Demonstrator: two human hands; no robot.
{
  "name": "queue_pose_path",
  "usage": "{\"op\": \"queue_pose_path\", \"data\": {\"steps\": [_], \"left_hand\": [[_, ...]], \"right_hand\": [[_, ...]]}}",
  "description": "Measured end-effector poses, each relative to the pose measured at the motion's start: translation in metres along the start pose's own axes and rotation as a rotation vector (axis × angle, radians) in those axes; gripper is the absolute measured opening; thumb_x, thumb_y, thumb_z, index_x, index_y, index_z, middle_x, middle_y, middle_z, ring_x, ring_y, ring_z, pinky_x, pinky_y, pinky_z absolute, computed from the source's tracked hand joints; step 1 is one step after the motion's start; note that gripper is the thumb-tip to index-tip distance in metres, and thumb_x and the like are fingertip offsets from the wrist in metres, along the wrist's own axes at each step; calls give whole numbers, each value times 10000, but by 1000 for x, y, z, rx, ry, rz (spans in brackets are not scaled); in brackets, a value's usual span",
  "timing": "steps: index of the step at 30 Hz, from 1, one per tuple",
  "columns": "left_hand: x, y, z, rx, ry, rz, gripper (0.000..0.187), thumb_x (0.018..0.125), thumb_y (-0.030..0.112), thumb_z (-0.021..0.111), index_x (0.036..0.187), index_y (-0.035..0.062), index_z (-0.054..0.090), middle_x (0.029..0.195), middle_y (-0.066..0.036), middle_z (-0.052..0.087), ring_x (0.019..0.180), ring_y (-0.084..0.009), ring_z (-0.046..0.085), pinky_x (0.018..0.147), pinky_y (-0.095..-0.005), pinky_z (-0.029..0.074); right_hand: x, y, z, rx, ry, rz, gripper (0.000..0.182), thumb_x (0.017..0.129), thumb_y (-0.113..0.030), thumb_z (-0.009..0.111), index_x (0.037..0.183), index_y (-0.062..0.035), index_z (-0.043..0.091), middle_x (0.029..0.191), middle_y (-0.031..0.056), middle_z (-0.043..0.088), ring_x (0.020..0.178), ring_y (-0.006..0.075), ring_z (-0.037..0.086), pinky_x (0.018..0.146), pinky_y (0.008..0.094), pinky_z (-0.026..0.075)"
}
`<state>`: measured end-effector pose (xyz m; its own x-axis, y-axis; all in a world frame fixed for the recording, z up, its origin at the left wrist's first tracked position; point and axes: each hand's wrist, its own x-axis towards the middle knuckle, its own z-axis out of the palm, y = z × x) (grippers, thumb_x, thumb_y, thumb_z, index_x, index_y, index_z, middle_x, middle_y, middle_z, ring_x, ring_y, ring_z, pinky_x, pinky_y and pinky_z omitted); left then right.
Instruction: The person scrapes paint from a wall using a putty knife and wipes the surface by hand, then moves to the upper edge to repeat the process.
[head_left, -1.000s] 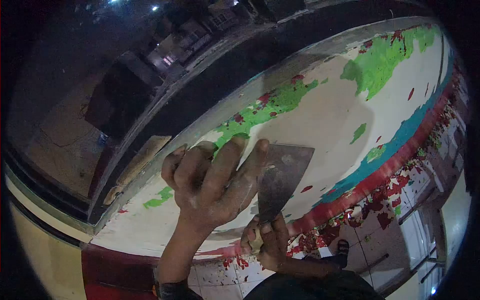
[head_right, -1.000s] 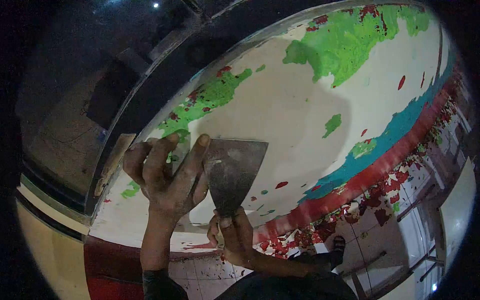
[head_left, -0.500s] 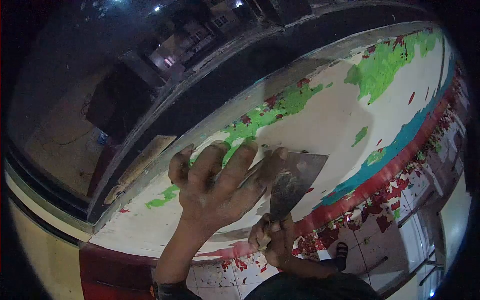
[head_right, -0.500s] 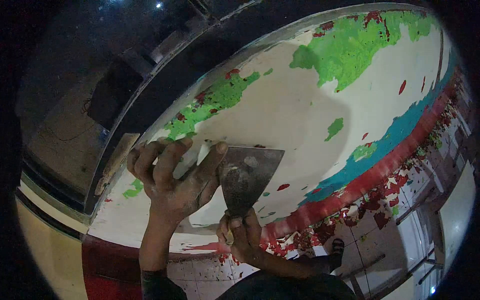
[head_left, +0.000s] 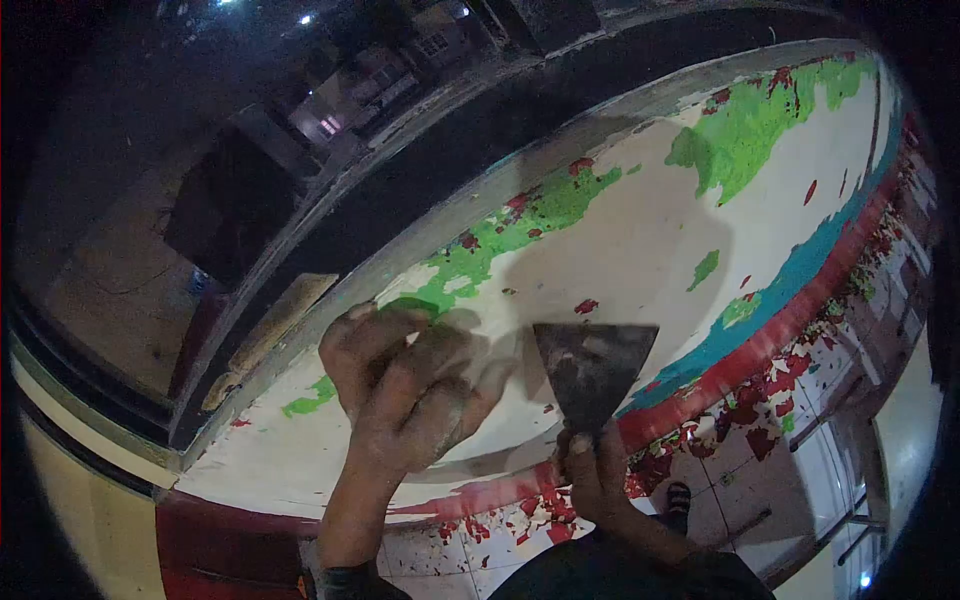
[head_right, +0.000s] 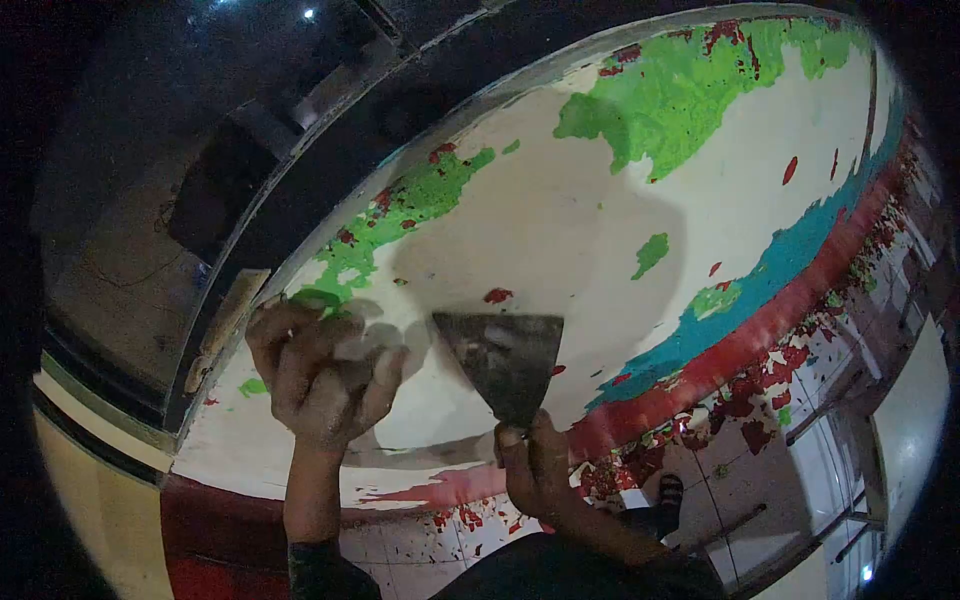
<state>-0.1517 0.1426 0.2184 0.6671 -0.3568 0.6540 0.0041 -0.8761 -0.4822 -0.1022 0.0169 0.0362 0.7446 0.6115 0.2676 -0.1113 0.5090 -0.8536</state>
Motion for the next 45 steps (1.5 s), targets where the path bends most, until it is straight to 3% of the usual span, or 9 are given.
{"op": "queue_pose_path", "data": {"steps": [2,8,17,20,29,35,38,41,45], "left_hand": [[4,1,12,123,147,45,233,653,134,695,877,144,632,1037,-40,524,958,-270,425,805,-395,350],[9,6,13,275,68,27,331,653,164,671,978,117,631,1060,-49,520,960,-271,391,833,-380,322],[9,7,11,288,7,28,325,631,153,658,956,137,649,1082,-48,527,929,-251,410,813,-382,329],[9,11,15,287,62,-55,277,682,181,649,958,196,647,1012,19,584,865,-187,463,887,-419,316],[12,10,13,282,34,-49,249,696,175,614,938,219,655,999,45,585,866,-172,450,884,-417,311],[8,10,12,266,72,-30,244,687,170,636,921,236,656,1000,39,586,867,-175,455,900,-427,310],[7,12,8,235,88,-37,172,664,185,668,831,218,653,968,29,591,870,-180,472,899,-436,317],[-9,3,0,13,73,-12,96,675,142,648,739,184,589,990,-26,514,980,-281,427,922,-470,311],[-10,0,-2,46,49,3,155,703,186,646,809,170,535,1003,-53,513,1020,-280,435,932,-472,304]], "right_hand": [[7,-12,-3,-17,-11,-2,226,904,-222,381,893,-2,429,555,33,464,486,90,442,446,268,366],[19,-29,-6,-37,-55,53,223,899,-218,399,886,3,433,548,33,474,479,86,449,435,267,363],[24,-27,-8,-73,-64,-12,231,889,-222,421,923,5,453,558,47,482,496,100,466,454,284,370],[27,-29,-8,-80,-88,14,222,888,-212,420,929,4,453,568,56,490,508,115,481,465,296,377],[33,-19,-16,-93,-139,10,230,884,-215,415,939,3,468,588,69,514,521,147,512,476,309,390],[31,-17,-21,-219,-205,-38,220,862,-200,442,926,9,473,575,127,516,509,234,544,478,340,402],[30,-12,-19,-235,-165,-91,189,832,-163,478,900,13,487,562,149,509,510,279,545,491,362,418],[32,-21,-24,-458,-233,-277,189,785,-130,527,914,8,525,604,144,528,503,280,543,505,363,436],[23,-11,-39,-615,-140,-458,266,702,-124,597,950,-29,576,744,131,540,596,264,557,529,336,450]]}}
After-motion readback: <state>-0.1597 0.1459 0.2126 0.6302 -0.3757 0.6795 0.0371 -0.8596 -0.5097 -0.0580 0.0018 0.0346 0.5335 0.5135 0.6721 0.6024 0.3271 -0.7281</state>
